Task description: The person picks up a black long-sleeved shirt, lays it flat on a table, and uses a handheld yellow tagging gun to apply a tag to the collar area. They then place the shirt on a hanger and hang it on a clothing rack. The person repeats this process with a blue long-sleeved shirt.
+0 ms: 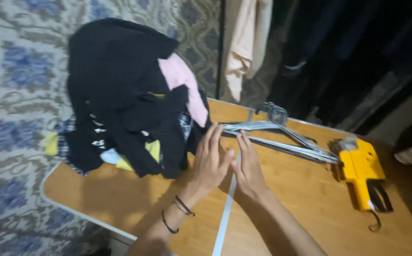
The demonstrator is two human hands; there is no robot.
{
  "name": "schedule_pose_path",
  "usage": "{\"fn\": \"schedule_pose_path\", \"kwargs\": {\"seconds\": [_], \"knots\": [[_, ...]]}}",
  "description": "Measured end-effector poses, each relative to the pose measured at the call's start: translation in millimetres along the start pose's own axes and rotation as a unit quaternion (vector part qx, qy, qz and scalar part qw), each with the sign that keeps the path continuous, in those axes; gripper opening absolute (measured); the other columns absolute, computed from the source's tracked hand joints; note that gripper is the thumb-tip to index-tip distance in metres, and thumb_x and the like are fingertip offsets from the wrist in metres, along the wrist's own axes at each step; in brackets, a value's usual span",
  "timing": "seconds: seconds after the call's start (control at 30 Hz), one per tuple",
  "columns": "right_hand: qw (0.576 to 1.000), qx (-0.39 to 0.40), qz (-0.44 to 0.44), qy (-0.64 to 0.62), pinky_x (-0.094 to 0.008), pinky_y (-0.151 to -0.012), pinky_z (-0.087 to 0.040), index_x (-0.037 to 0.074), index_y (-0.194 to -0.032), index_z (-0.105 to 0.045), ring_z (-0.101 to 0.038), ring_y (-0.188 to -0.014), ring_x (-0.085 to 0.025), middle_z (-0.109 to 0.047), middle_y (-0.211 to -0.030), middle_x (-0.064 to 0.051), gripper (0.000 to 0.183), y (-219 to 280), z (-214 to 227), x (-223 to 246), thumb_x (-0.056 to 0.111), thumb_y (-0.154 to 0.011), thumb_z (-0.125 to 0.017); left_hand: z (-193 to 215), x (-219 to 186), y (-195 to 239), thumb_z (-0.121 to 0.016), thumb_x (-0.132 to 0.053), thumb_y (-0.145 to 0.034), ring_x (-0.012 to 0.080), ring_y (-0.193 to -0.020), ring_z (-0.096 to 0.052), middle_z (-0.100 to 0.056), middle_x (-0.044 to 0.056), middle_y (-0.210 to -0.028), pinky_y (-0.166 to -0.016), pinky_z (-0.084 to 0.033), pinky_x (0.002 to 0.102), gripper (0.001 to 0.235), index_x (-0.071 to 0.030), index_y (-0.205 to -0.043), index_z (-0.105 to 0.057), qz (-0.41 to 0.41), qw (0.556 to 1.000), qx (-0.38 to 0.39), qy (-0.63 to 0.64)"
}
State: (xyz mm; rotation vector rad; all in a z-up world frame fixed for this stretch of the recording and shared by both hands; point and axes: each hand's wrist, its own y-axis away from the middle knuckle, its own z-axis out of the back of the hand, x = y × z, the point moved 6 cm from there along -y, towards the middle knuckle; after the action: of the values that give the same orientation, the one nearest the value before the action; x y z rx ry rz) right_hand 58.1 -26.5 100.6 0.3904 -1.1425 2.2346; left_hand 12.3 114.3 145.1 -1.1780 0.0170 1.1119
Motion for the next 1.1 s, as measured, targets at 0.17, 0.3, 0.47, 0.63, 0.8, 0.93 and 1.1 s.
{"fn": "schedule_pose_path", "kwargs": {"seconds": [0.17, 0.3, 0.47, 0.63, 0.8, 0.93, 1.1], "knots": [[0.999, 0.009, 0.041, -0.022, -0.046, -0.124, -0.029, 0.000, -0.157, -0.032, -0.033, -0.153, -0.042, -0.035, -0.163, -0.025, 0.067, -99.1, -27.4, 35.4, 0.029, -0.102, -0.059, 81.0, 29.2, -42.0, -0.066, -0.025, -0.098, 0.0410, -0.140, -0.048, -0.049, 0.022, -0.152, -0.118, -0.037, 0.049, 0.061, 0.001, -0.149, -0.045, -0.024, 0.990, -0.101, -0.097], [0.992, 0.000, 0.121, -0.040, -0.045, -0.119, -0.037, 0.000, -0.152, -0.038, -0.045, -0.144, -0.043, -0.046, -0.152, -0.026, 0.066, -171.5, -48.5, 62.9, 0.017, -0.096, -0.069, 153.1, 54.2, -72.2, -0.069, -0.020, -0.096, 0.0370, -0.139, -0.050, -0.054, 0.015, -0.148, -0.119, -0.038, 0.048, 0.053, -0.003, -0.144, -0.054, -0.008, 0.969, -0.166, -0.183], [0.990, 0.025, 0.121, -0.072, -0.044, -0.113, -0.042, 0.002, -0.149, -0.041, -0.051, -0.137, -0.040, -0.052, -0.147, -0.024, 0.064, -237.7, -83.8, 83.2, 0.019, -0.095, -0.069, 223.9, 85.5, -99.3, -0.073, -0.025, -0.093, 0.0378, -0.131, -0.049, -0.054, 0.016, -0.138, -0.111, -0.038, 0.050, 0.059, -0.006, -0.145, -0.052, 0.082, 0.924, -0.236, -0.290], [0.985, -0.001, 0.164, -0.046, -0.044, -0.108, -0.045, 0.002, -0.147, -0.047, -0.056, -0.130, -0.040, -0.058, -0.140, -0.024, 0.064, -275.7, -107.2, 116.2, 0.020, -0.092, -0.074, 248.5, 126.6, -116.0, -0.074, -0.031, -0.093, 0.0403, -0.125, -0.049, -0.053, 0.021, -0.136, -0.102, -0.039, 0.051, 0.071, -0.001, -0.149, -0.043, 0.035, 0.876, -0.289, -0.386], [0.998, 0.022, 0.040, -0.035, -0.044, -0.086, -0.051, 0.002, -0.149, -0.045, -0.064, -0.099, -0.036, -0.064, -0.113, -0.021, 0.073, -295.0, -133.4, 103.0, 0.036, -0.091, -0.075, 238.1, 158.5, -124.4, -0.066, -0.023, -0.098, 0.0334, -0.112, -0.060, -0.067, 0.011, -0.118, -0.094, -0.043, 0.051, 0.033, -0.010, -0.127, -0.060, 0.127, 0.909, -0.214, -0.333], [0.998, 0.016, 0.037, -0.042, -0.043, -0.087, -0.052, -0.001, -0.149, -0.042, -0.065, -0.099, -0.035, -0.064, -0.114, -0.022, 0.081, -308.2, -160.6, 66.5, 0.044, -0.090, -0.075, 235.8, 155.4, -134.8, -0.065, -0.020, -0.096, 0.0355, -0.108, -0.060, -0.068, 0.012, -0.117, -0.088, -0.043, 0.050, 0.027, -0.006, -0.119, -0.062, 0.083, 0.927, -0.266, -0.251], [0.850, 0.066, -0.314, -0.418, -0.037, -0.069, -0.048, 0.009, -0.127, -0.061, -0.069, -0.079, -0.025, -0.068, -0.098, -0.008, 0.063, -310.8, -155.2, 46.5, 0.058, -0.088, -0.054, 214.9, 115.9, -152.8, -0.056, -0.014, -0.101, 0.0393, -0.111, -0.059, -0.061, 0.020, -0.112, -0.099, -0.047, 0.045, 0.021, 0.001, -0.114, -0.058, -0.067, 0.971, -0.219, -0.064]]}}
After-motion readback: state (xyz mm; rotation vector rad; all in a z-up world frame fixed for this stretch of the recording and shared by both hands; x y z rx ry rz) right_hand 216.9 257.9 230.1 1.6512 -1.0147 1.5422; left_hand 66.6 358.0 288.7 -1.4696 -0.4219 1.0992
